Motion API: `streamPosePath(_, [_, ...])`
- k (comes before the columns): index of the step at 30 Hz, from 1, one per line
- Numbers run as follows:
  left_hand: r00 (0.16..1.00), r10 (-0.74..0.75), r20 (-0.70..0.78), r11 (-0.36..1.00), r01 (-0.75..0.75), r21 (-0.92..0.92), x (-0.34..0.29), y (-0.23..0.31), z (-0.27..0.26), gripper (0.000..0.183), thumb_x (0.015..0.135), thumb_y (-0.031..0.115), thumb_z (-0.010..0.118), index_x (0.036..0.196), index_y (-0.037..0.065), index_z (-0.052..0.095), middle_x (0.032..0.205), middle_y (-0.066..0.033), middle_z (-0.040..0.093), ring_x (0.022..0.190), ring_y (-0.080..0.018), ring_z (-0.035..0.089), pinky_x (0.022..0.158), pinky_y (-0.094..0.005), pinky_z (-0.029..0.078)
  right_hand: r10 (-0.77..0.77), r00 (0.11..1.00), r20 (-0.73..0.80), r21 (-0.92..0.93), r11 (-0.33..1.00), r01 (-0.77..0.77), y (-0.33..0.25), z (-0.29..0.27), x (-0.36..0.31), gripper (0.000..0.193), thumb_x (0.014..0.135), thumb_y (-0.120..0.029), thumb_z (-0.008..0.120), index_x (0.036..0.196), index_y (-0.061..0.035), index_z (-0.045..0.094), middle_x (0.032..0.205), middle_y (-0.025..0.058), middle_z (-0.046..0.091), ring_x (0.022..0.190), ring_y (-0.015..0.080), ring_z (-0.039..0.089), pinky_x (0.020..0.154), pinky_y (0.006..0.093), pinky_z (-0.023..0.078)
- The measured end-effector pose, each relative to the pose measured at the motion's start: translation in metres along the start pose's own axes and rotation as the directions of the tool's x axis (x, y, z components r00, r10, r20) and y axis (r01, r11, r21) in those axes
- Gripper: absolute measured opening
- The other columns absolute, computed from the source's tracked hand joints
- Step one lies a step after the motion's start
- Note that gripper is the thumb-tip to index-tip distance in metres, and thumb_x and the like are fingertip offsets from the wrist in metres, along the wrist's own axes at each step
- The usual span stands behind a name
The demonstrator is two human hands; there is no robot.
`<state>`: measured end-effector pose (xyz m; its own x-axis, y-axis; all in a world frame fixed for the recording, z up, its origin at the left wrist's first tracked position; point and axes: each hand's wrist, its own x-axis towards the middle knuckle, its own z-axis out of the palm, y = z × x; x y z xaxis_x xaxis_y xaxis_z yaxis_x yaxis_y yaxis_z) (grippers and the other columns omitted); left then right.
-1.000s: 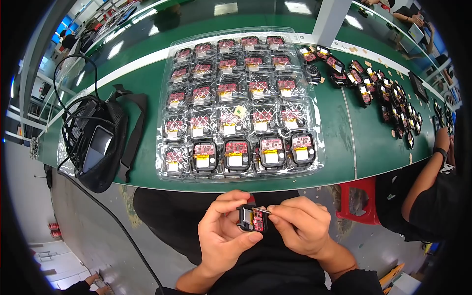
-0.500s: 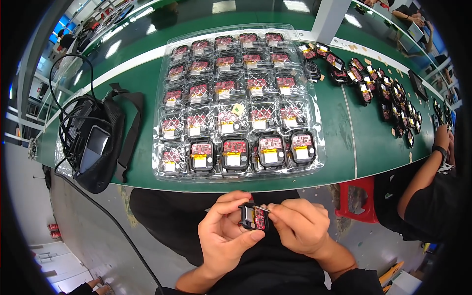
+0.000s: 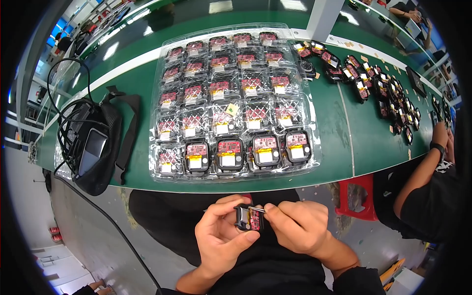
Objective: Manually assembling small electronic watch or device components at a factory workbench.
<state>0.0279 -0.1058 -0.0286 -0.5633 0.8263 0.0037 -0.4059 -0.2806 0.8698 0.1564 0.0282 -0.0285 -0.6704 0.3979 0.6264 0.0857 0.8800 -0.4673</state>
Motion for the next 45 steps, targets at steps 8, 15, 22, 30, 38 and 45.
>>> streamPosePath(8, [1.000, -0.012, 0.025, 0.999, 0.011, 0.035, 0.004, 0.011, 0.000, 0.055, 0.079, -0.012, 0.076, 0.128, -0.006, 0.052, 0.133, -0.0232, 0.051, 0.120, -0.0271, 0.059, 0.094, -0.0347, 0.056, -0.138, 0.986, 0.089, -0.175, 0.973, 0.152, 0.001, -0.016, 0.014, 0.030, 0.068, -0.012, 0.074, 0.098, -0.0058, 0.075, 0.080, 0.0001, 0.059, 0.053, 0.0099, 0.045, 0.046, 0.0251, 0.031])
streamPosePath(15, [0.997, -0.070, 0.040, 0.998, 0.069, 0.014, 0.005, 0.015, -0.001, 0.054, 0.079, -0.012, 0.077, 0.127, -0.007, 0.054, 0.133, -0.0235, 0.051, 0.119, -0.0274, 0.060, 0.095, -0.0354, 0.056, -0.167, 0.985, 0.044, -0.177, 0.969, 0.172, 0.005, -0.014, 0.009, 0.030, 0.068, -0.012, 0.074, 0.098, -0.0063, 0.075, 0.080, 0.0000, 0.059, 0.053, 0.0098, 0.044, 0.046, 0.0252, 0.031])
streamPosePath(22, [1.000, -0.029, -0.004, 0.997, 0.028, -0.074, 0.001, 0.004, 0.001, 0.055, 0.078, -0.011, 0.078, 0.128, -0.007, 0.054, 0.133, -0.0237, 0.054, 0.121, -0.0300, 0.060, 0.099, -0.0378, 0.053, 0.077, 0.996, 0.039, 0.088, 0.993, -0.080, -0.008, -0.007, 0.009, 0.027, 0.071, -0.003, 0.077, 0.097, -0.0024, 0.073, 0.081, 0.0038, 0.065, 0.056, 0.0142, 0.060, 0.046, 0.0274, 0.047])
streamPosePath(30, [1.000, -0.025, -0.005, 0.996, 0.025, -0.082, 0.001, -0.003, -0.005, 0.058, 0.075, -0.007, 0.083, 0.125, -0.002, 0.053, 0.127, -0.0217, 0.056, 0.117, -0.0294, 0.062, 0.099, -0.0412, 0.053, 0.129, 0.988, 0.084, 0.150, 0.979, -0.140, -0.007, -0.007, 0.009, 0.025, 0.073, -0.004, 0.080, 0.098, -0.0030, 0.073, 0.081, 0.0044, 0.065, 0.057, 0.0155, 0.062, 0.047, 0.0285, 0.049])
streamPosePath(38, [0.990, 0.138, 0.027, 0.988, -0.136, -0.077, 0.004, 0.012, -0.012, 0.060, 0.072, 0.000, 0.088, 0.122, 0.002, 0.055, 0.120, -0.0185, 0.058, 0.110, -0.0345, 0.067, 0.093, -0.0488, 0.058, 0.100, 0.995, 0.007, 0.099, 0.990, -0.100, 0.006, -0.033, 0.015, 0.028, 0.070, -0.008, 0.084, 0.096, -0.0023, 0.075, 0.078, 0.0062, 0.064, 0.057, 0.0190, 0.061, 0.050, 0.0292, 0.048])
streamPosePath(45, [0.955, 0.283, 0.085, 0.958, -0.285, 0.013, 0.008, 0.024, -0.021, 0.066, 0.066, 0.000, 0.091, 0.121, 0.001, 0.055, 0.119, -0.0191, 0.059, 0.106, -0.0342, 0.068, 0.092, -0.0484, 0.058, 0.157, 0.983, -0.093, 0.043, 0.987, -0.153, 0.013, -0.041, 0.014, 0.023, 0.074, -0.007, 0.083, 0.094, -0.0011, 0.074, 0.079, 0.0080, 0.065, 0.060, 0.0202, 0.061, 0.053, 0.0297, 0.049])
